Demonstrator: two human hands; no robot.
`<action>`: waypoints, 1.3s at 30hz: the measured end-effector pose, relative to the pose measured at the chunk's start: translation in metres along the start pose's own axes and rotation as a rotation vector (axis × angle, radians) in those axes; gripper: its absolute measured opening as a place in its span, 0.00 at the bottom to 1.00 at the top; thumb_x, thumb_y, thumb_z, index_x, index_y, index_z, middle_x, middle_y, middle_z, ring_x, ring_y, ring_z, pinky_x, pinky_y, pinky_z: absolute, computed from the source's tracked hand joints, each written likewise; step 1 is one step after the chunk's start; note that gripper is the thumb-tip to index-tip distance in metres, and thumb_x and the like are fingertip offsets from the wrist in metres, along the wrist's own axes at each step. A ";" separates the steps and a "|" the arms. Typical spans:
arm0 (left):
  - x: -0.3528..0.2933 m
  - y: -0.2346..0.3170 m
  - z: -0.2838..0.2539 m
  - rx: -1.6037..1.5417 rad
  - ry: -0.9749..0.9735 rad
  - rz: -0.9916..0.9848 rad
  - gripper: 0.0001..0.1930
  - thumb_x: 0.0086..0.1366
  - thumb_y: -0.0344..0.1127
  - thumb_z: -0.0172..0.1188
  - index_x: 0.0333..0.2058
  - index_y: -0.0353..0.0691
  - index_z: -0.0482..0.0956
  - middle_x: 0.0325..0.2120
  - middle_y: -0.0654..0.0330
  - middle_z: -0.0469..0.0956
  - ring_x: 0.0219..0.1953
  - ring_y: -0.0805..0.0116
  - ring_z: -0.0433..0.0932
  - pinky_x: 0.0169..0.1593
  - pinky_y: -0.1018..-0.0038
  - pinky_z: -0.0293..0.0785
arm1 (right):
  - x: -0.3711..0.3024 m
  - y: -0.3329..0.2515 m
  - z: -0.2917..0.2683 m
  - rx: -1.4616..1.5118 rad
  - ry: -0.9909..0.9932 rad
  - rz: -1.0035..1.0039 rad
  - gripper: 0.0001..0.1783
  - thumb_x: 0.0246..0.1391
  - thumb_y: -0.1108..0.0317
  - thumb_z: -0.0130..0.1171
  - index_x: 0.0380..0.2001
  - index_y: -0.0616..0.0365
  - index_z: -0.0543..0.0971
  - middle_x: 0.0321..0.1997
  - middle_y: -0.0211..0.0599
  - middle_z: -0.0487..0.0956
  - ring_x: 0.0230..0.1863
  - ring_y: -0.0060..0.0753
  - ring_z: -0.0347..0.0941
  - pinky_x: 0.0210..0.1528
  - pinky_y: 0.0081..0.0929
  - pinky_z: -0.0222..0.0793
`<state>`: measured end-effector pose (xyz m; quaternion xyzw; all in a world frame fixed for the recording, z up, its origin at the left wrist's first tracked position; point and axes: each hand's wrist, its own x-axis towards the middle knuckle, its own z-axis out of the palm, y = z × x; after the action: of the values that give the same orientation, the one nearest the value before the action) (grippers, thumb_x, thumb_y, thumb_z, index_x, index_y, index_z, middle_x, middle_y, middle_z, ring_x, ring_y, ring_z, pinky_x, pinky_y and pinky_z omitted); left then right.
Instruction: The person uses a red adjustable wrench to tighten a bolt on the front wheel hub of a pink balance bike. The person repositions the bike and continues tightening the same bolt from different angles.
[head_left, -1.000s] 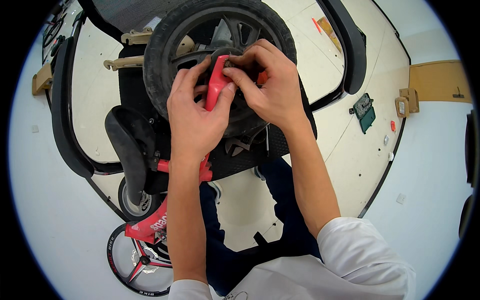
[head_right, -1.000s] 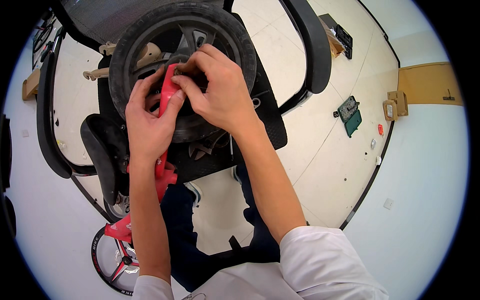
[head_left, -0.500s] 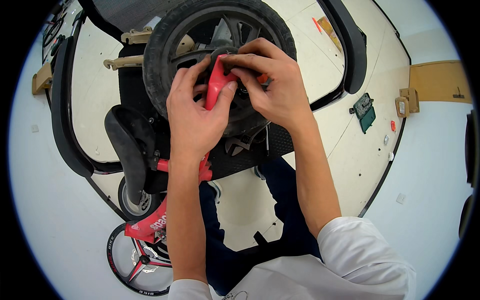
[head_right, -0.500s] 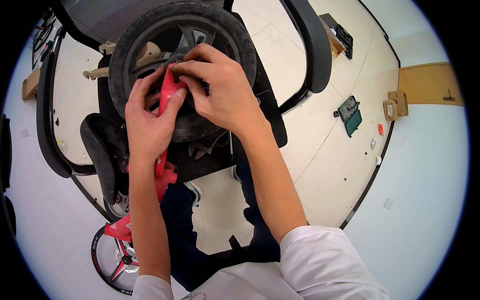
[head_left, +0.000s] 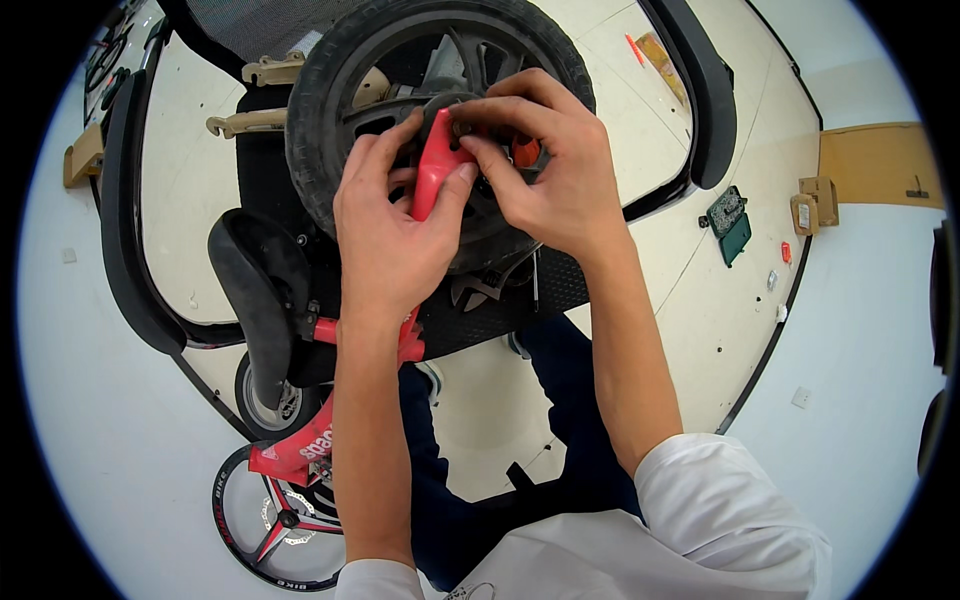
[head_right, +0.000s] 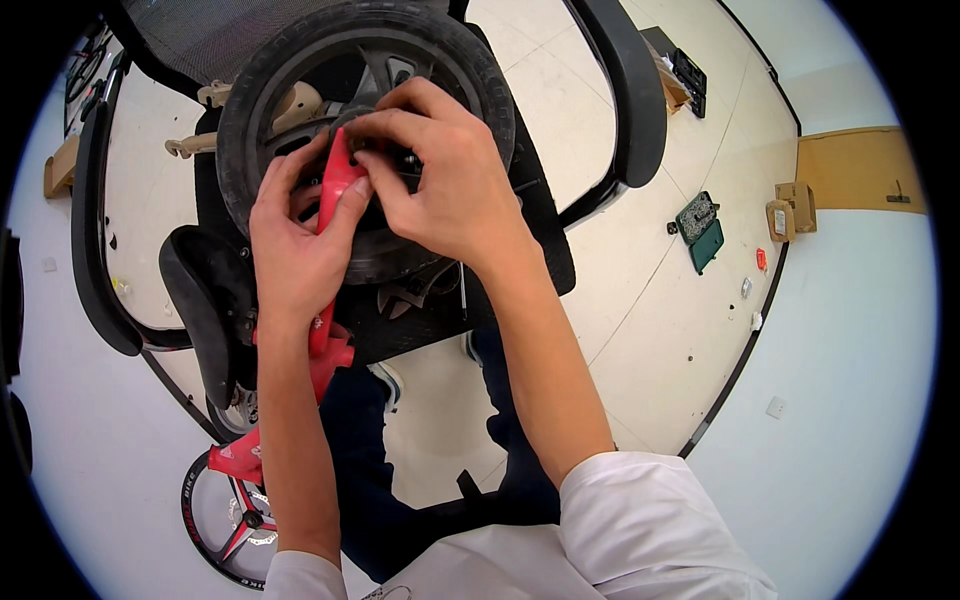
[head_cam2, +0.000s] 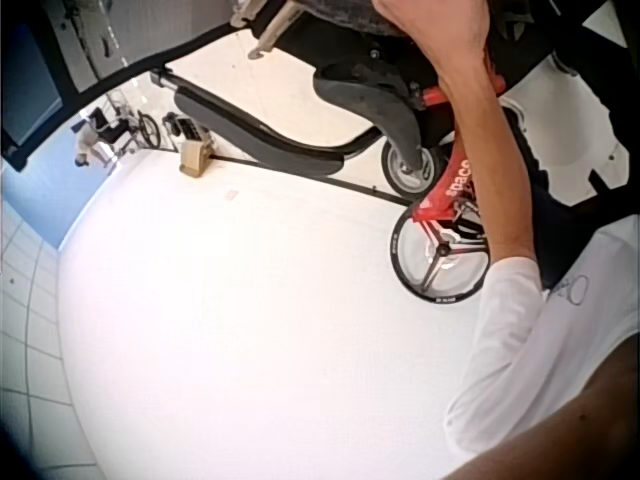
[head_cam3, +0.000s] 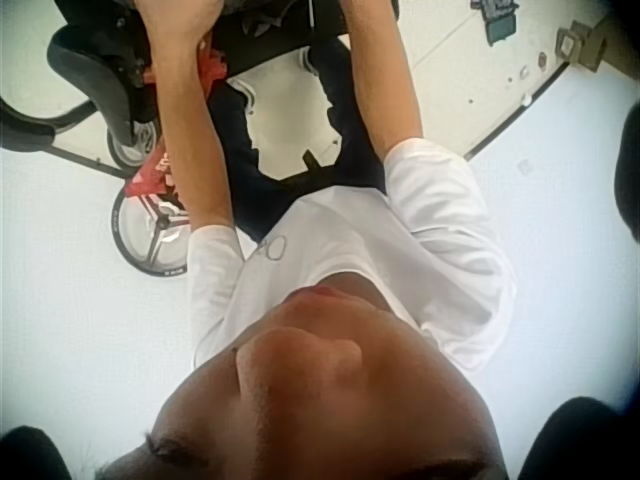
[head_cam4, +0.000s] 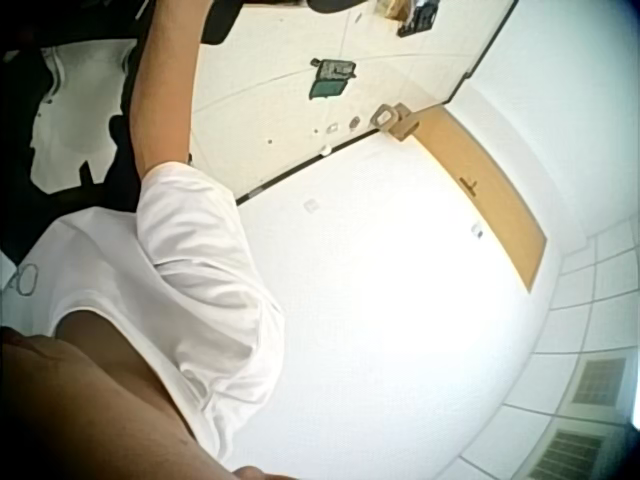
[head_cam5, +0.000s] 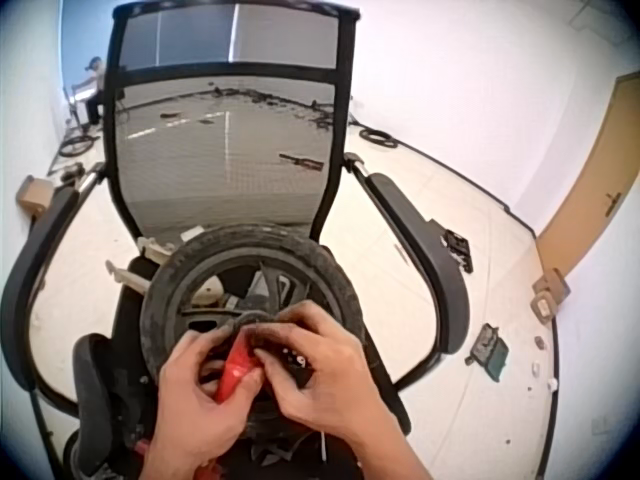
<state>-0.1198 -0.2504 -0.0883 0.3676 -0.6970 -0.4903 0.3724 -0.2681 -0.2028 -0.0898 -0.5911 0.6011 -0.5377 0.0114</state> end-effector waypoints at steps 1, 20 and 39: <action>0.000 -0.001 0.000 -0.005 0.000 0.000 0.25 0.60 0.29 0.67 0.55 0.25 0.73 0.46 0.51 0.73 0.43 0.62 0.82 0.43 0.70 0.84 | 0.000 -0.003 -0.001 -0.014 0.005 0.046 0.11 0.41 0.72 0.73 0.32 0.59 0.86 0.32 0.32 0.80 0.26 0.23 0.74 0.29 0.19 0.69; 0.000 -0.001 0.000 -0.005 0.001 -0.008 0.26 0.59 0.28 0.68 0.55 0.25 0.74 0.45 0.51 0.73 0.44 0.61 0.82 0.43 0.70 0.84 | 0.002 -0.009 -0.005 -0.032 -0.024 0.120 0.08 0.44 0.75 0.70 0.31 0.61 0.85 0.29 0.34 0.79 0.27 0.30 0.76 0.30 0.22 0.72; 0.000 0.003 -0.001 0.012 -0.009 -0.010 0.26 0.59 0.28 0.67 0.55 0.24 0.73 0.45 0.51 0.73 0.43 0.62 0.82 0.42 0.71 0.84 | -0.001 -0.007 0.002 -0.054 0.026 0.088 0.09 0.42 0.73 0.73 0.30 0.60 0.85 0.27 0.32 0.81 0.25 0.25 0.76 0.27 0.19 0.70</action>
<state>-0.1193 -0.2500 -0.0853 0.3711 -0.6996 -0.4898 0.3645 -0.2612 -0.2010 -0.0866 -0.5570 0.6411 -0.5279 0.0113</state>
